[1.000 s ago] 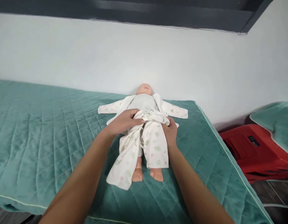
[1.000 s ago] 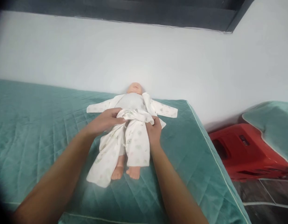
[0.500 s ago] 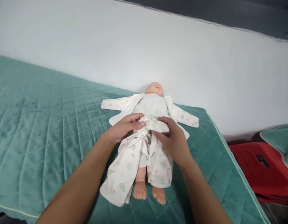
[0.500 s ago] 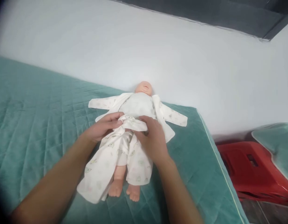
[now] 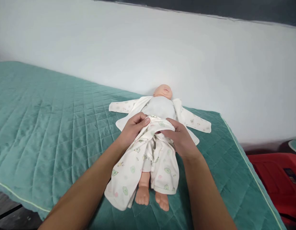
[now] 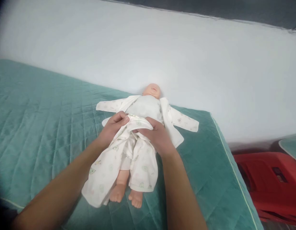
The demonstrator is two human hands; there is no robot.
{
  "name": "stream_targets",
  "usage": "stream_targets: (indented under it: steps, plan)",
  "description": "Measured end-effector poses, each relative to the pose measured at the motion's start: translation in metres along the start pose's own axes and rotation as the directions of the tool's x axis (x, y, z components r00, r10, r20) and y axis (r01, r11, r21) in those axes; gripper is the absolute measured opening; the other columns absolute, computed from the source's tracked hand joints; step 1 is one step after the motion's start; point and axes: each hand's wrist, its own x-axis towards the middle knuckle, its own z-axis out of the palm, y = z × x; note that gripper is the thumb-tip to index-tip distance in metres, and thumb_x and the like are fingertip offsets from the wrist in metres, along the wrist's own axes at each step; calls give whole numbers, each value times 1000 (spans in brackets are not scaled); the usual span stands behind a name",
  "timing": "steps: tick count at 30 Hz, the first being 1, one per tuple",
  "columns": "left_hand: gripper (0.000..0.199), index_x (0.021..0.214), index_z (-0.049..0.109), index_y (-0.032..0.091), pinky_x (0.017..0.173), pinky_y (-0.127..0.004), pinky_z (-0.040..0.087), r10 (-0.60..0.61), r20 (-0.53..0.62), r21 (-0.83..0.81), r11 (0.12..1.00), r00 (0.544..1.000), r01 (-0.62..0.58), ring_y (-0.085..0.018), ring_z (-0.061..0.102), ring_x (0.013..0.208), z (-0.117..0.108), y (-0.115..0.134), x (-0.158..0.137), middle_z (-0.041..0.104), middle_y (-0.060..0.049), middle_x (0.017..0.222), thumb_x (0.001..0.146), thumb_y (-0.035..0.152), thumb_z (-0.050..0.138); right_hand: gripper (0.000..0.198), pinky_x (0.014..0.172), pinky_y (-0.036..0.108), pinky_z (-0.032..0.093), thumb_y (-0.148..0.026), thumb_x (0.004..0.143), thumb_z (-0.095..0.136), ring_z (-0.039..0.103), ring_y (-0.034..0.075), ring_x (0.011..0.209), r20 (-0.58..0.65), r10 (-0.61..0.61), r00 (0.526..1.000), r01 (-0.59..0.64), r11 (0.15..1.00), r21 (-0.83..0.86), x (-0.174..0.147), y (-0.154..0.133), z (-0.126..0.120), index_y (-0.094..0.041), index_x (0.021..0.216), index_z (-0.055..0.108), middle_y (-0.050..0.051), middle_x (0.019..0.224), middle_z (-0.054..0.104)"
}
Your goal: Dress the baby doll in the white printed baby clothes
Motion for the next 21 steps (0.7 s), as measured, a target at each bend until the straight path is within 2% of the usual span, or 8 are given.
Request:
stream_targets:
  steps: [4,8,10,12,14,16,18,21]
  plan:
    - [35,75,56,19,67,-23,39,54,-88,154,987,995,-40,-12,47,71,3,-4,1,53,3,73,84,50,68,36,68,29,51,-39,70,82,66,20,80,40,40,998,-42,997,70,1,-3,6,-22,99,70,1,89,72]
    - [36,78,56,19,64,-24,40,55,-93,174,984,994,-38,-12,48,68,5,-5,-1,54,3,70,84,53,67,43,72,30,53,-34,71,82,67,20,85,145,29,989,-41,996,79,-3,-10,12,-25,110,67,1,98,71]
    - [36,79,56,20,58,-24,39,41,-91,151,988,995,-26,-11,47,61,7,-4,-2,53,3,66,85,54,66,47,73,31,53,-30,71,81,67,19,85,200,27,980,-26,1000,-3,-6,-14,19,-28,115,65,0,99,71]
    - [36,79,56,20,52,-24,35,11,-93,129,992,996,1,-11,44,55,7,-4,-2,50,4,62,86,55,65,44,68,32,52,-28,73,79,65,18,79,239,13,971,22,989,-144,-8,-15,27,-28,114,63,-2,92,70]
    - [36,79,55,20,50,-23,34,-18,-94,104,994,995,28,-10,42,53,6,-5,-1,49,4,62,87,55,63,30,60,32,48,-30,75,76,61,18,69,244,-21,970,99,944,-315,-9,-15,34,-27,102,64,-3,79,66]
    - [37,79,55,19,52,-23,34,-26,-85,98,995,996,35,-9,41,56,5,-5,0,49,4,65,88,54,62,17,59,32,45,-33,77,72,59,19,67,244,-53,968,154,895,-419,-8,-13,37,-24,89,64,-3,73,63]
    - [38,76,53,19,56,-22,35,-12,-79,114,993,997,21,-9,40,60,4,-4,-1,47,4,67,88,53,62,15,64,33,47,-35,81,67,62,20,73,216,-43,975,125,915,-383,-6,-10,35,-23,90,66,-2,79,66]
    - [40,74,49,19,57,-22,35,-46,-47,129,990,998,52,-9,39,60,3,4,-4,44,5,67,90,54,60,21,75,34,51,-36,83,66,65,22,86,90,10,996,3,991,-134,-1,-7,24,-23,100,68,0,90,70]
